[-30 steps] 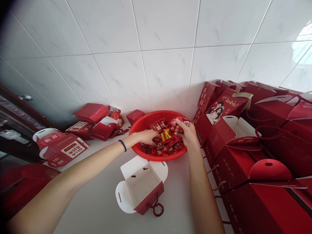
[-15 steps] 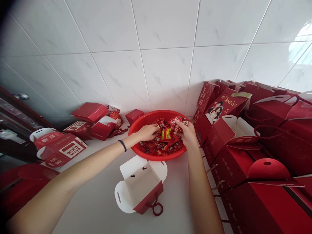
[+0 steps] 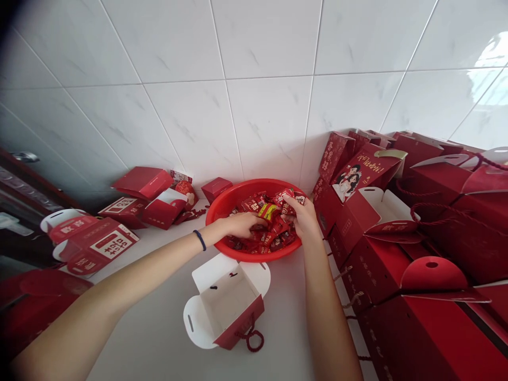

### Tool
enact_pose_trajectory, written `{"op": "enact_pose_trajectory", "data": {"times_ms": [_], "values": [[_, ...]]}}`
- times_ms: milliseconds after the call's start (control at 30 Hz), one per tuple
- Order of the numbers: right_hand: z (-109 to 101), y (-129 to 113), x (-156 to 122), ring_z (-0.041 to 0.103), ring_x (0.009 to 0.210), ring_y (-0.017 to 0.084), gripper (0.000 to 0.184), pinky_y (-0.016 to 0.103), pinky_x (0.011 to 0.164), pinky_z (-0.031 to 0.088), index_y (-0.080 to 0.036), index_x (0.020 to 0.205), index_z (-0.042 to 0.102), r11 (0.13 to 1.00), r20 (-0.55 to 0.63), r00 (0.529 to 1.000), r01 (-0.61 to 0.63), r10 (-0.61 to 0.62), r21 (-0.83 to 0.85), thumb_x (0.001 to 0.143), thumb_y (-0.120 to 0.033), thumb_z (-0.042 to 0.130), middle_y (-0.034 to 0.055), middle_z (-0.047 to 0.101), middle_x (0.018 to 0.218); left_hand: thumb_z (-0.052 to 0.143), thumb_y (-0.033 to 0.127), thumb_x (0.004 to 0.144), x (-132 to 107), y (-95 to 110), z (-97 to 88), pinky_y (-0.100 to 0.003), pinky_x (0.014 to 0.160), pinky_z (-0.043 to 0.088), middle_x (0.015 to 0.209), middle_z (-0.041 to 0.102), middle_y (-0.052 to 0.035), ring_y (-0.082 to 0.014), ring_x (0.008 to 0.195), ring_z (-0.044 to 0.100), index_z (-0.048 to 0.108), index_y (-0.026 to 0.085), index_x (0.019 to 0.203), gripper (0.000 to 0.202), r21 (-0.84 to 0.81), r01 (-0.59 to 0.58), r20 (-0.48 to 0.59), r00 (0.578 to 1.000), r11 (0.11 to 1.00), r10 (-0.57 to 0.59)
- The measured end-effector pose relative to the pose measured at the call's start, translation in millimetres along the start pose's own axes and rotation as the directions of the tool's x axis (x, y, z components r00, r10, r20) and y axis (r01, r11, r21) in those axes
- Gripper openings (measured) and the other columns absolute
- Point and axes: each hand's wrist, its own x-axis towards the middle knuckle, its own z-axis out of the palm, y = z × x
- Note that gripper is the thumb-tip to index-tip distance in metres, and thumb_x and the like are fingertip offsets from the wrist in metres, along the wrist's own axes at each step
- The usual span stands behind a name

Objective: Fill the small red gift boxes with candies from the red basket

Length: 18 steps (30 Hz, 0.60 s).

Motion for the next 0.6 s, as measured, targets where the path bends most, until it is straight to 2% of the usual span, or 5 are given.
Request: {"op": "enact_pose_trajectory", "data": {"times_ms": [133,300,400,500,600], "values": [[0.0,0.3,0.4,0.068,0.060,0.015,0.034,0.018,0.039,0.051,-0.017,0.080,0.067,1.000,0.004,1.000,0.001,-0.001,0.003,0.056,-0.027,0.088,0.0004,0.071,0.072,0.064,0.021,0.078,-1.5,-1.8,-1.2,-0.031,0.078,0.052,0.134,0.062,-0.0113,-0.0315,0.114,0.063,0.057,0.028,0.142,0.064,0.070,0.104,-0.059,0.993,0.992,-0.100],[-1.9,2.3,2.0,0.066,0.060,0.014,0.035,0.019,0.040,0.051,-0.018,0.079,0.066,1.000,0.006,1.000,0.018,-0.018,0.003,0.055,-0.029,0.089,-0.0007,0.069,0.071,0.068,0.024,0.076,-2.2,-0.2,1.0,-0.033,0.083,0.053,0.145,0.053,-0.0118,-0.0315,0.116,0.062,0.051,0.028,0.147,0.073,0.053,0.127,-0.111,0.986,0.990,-0.120],[-3.2,3.4,2.8,0.066,0.061,0.014,0.034,0.019,0.041,0.051,-0.018,0.080,0.065,0.999,0.021,0.999,0.032,-0.032,-0.009,0.058,-0.030,0.088,-0.0006,0.069,0.071,0.068,0.026,0.077,-2.2,0.1,0.9,-0.032,0.084,0.052,0.131,0.063,-0.0114,-0.0302,0.111,0.063,0.065,0.023,0.132,0.056,0.025,0.015,-0.150,0.989,1.000,-0.011],[-2.9,3.1,2.5,0.065,0.059,0.014,0.034,0.019,0.041,0.051,-0.018,0.080,0.065,0.999,0.031,0.999,0.033,-0.032,-0.015,0.059,-0.030,0.088,-0.0006,0.069,0.071,0.066,0.028,0.080,-0.9,-0.4,2.5,-0.028,0.080,0.050,0.107,0.072,-0.0063,-0.0245,0.096,0.067,0.075,0.022,0.109,0.031,-0.068,-0.182,-0.056,0.982,0.981,0.178],[-1.1,1.4,1.3,0.064,0.057,0.012,0.034,0.018,0.040,0.051,-0.018,0.079,0.064,1.000,0.021,1.000,0.019,-0.019,-0.011,0.058,-0.029,0.088,-0.0010,0.069,0.070,0.076,0.037,0.072,0.5,-0.1,6.4,-0.028,0.073,0.049,0.110,0.072,-0.0078,-0.0249,0.091,0.067,0.071,0.021,0.115,0.046,-0.059,-0.190,0.069,0.979,0.980,0.194]]}}
